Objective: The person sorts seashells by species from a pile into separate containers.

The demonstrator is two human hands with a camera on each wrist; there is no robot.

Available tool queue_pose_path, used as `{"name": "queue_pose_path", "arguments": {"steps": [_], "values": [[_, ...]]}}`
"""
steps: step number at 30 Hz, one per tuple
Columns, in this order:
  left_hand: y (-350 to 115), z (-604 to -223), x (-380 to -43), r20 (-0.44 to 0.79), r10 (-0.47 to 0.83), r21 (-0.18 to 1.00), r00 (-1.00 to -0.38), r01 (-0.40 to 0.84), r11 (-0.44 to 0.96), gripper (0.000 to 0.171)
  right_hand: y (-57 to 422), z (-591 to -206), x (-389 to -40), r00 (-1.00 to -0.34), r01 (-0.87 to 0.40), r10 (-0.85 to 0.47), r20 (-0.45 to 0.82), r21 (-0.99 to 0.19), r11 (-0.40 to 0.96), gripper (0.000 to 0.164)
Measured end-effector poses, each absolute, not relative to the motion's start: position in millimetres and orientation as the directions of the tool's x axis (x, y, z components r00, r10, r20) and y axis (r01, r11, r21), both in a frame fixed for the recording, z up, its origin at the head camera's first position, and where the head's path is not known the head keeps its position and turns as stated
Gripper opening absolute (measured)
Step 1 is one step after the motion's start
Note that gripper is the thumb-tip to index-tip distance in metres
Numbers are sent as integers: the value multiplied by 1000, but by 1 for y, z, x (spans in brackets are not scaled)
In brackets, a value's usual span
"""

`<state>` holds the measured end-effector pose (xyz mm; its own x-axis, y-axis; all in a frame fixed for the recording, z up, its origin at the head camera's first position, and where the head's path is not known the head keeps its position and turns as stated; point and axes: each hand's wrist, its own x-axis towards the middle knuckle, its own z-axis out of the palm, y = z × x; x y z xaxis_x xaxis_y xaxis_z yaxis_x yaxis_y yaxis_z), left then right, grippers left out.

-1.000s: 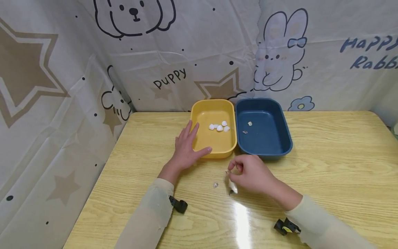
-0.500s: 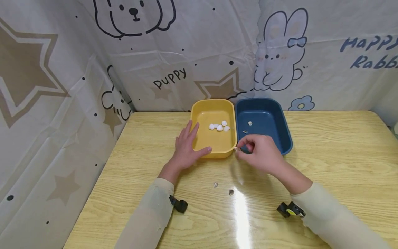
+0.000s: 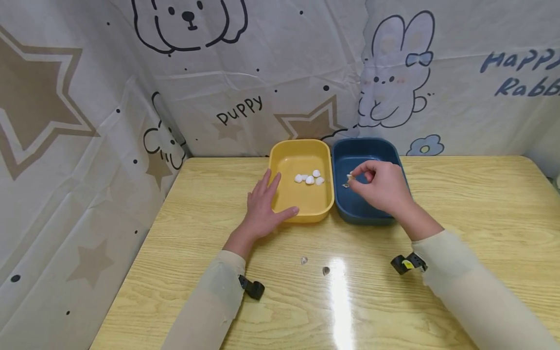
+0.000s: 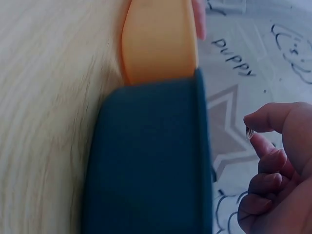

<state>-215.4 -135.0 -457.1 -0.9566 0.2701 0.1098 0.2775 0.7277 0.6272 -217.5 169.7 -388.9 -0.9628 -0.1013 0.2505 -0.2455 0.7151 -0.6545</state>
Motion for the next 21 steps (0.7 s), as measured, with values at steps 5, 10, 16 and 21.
{"name": "queue_pose_path", "arguments": {"steps": [5, 10, 16, 21], "values": [[-135, -456, -215, 100, 268, 633, -958, 269, 726, 101, 174, -396, -233, -975, -184, -57, 213, -644, 742, 16], [-135, -455, -215, 103, 272, 629, -957, 274, 727, 101, 180, -404, -243, -984, -138, -34, 176, -626, 768, 18], [-135, -454, -214, 105, 270, 629, -957, 274, 728, 101, 185, -413, -251, -992, -95, -23, 125, -614, 783, 20], [-135, -455, -214, 103, 268, 627, -958, 272, 730, 101, 186, -421, -256, -995, -81, -24, 102, -604, 793, 21]]}}
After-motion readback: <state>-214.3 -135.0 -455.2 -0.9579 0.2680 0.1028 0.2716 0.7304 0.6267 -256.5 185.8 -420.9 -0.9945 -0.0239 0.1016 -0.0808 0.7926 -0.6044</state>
